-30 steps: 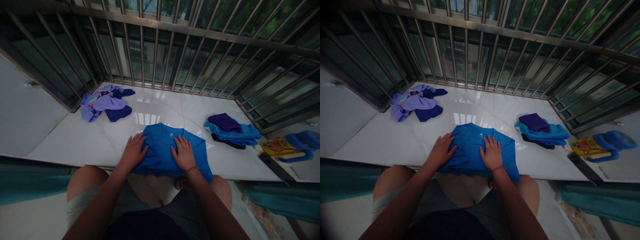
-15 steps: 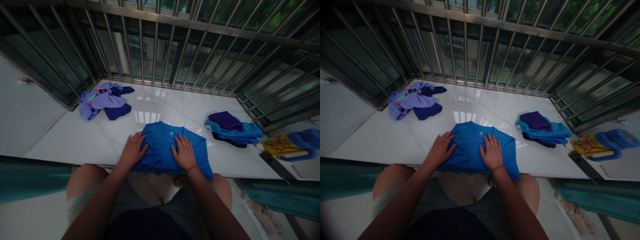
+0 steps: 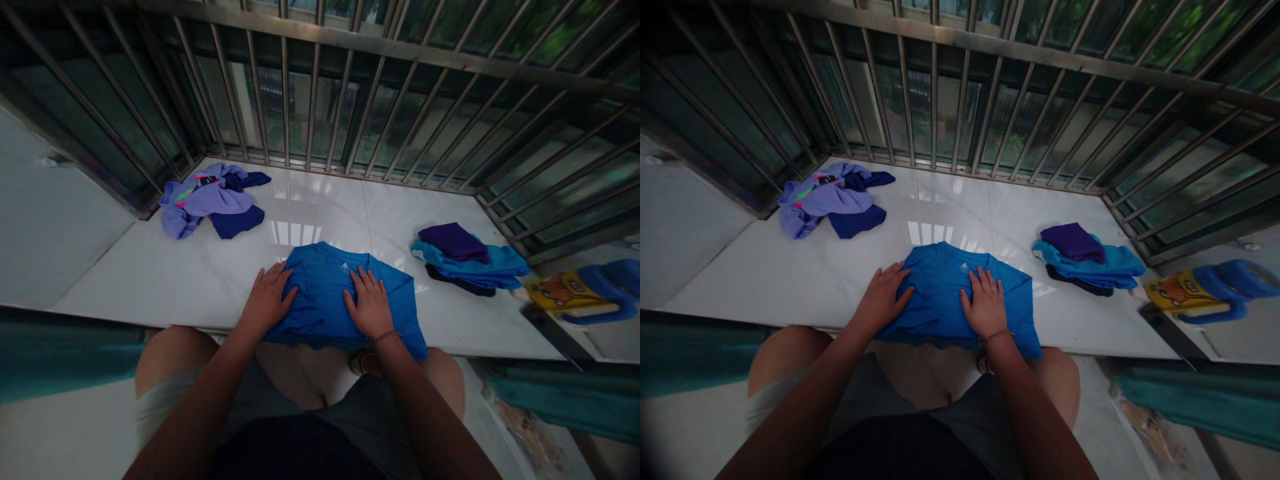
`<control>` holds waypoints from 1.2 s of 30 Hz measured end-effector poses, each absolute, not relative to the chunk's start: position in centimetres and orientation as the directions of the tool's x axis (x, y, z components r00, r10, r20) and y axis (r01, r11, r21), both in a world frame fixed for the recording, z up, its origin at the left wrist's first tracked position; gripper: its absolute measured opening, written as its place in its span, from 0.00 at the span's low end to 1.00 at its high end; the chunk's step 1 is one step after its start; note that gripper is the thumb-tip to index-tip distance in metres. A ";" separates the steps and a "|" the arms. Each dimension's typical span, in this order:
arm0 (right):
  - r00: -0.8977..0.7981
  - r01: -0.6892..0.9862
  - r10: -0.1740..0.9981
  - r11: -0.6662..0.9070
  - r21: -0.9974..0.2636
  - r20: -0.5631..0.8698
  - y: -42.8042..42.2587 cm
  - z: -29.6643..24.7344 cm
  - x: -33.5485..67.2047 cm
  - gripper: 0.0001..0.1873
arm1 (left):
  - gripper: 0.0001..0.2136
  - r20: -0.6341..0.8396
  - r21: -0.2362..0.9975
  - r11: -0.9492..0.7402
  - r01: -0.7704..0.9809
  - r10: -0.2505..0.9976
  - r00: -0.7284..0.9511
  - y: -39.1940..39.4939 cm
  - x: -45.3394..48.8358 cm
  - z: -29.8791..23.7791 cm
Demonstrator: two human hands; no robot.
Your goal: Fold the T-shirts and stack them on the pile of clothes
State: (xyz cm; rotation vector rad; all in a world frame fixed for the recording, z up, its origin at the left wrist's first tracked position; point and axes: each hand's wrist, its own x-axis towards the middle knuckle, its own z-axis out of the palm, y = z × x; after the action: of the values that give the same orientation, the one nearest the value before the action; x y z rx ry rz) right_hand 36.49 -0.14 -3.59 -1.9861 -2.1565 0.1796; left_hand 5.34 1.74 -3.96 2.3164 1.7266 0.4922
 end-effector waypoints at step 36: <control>-0.083 0.966 0.989 0.110 -0.234 0.123 -0.2 -4.1 36.6 0.34 | 0.25 0.150 0.370 -0.291 0.882 0.956 0.253 1.6 5.3 -4.0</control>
State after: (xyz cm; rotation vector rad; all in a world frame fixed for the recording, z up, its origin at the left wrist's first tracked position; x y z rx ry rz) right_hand 36.62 -0.19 -4.07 -1.9390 -2.1394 0.1341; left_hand 5.30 1.64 -4.02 2.3112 1.7262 0.5147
